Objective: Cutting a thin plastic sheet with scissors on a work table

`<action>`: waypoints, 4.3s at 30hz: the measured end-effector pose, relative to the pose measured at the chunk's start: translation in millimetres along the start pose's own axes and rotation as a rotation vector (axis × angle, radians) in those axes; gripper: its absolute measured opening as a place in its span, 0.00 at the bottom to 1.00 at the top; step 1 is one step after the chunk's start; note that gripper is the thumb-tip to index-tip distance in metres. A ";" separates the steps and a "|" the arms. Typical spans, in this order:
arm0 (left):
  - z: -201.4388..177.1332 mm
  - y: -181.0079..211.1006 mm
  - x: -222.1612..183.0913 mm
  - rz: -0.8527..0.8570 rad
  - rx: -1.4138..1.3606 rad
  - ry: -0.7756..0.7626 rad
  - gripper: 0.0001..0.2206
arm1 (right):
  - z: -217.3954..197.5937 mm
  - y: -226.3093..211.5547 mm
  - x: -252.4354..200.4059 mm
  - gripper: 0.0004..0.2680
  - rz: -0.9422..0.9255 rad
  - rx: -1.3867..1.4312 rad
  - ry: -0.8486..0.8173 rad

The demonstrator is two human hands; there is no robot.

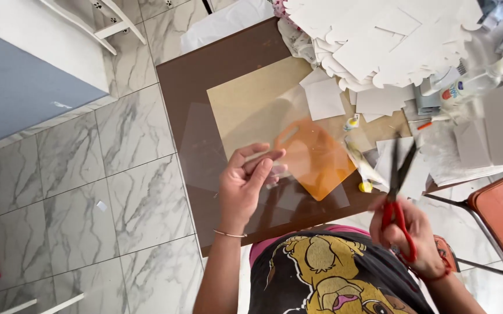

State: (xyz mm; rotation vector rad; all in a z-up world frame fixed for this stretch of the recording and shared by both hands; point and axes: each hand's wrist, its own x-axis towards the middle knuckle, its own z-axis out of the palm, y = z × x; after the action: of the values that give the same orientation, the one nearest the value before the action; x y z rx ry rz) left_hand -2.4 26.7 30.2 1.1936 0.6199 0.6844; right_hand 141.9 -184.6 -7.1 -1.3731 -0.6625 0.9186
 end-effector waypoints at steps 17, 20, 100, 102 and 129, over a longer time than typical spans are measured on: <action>10.2 -1.5 1.7 -0.172 0.162 -0.181 0.08 | 8.1 10.2 -5.5 0.21 0.292 -0.036 -0.037; 5.6 -7.7 -0.8 -0.191 0.116 -0.185 0.10 | 5.6 26.9 -4.6 0.23 0.218 -0.003 -0.047; -84.2 -214.4 -20.7 -0.377 0.349 0.170 0.11 | -154.2 173.0 19.1 0.09 0.409 -0.298 0.847; -114.0 -229.6 -34.1 -0.182 0.822 0.241 0.13 | -174.8 206.4 10.0 0.08 0.359 -0.575 0.890; -148.1 -226.7 15.1 -0.677 -0.243 0.737 0.17 | 42.8 81.6 25.3 0.06 0.228 -0.076 0.697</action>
State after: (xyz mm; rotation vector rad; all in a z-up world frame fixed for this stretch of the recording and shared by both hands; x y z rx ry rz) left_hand -69.6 79.3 -227.2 0.4153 1.4291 0.5753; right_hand 105.8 -144.0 -85.7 -1.7289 -0.0081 0.5270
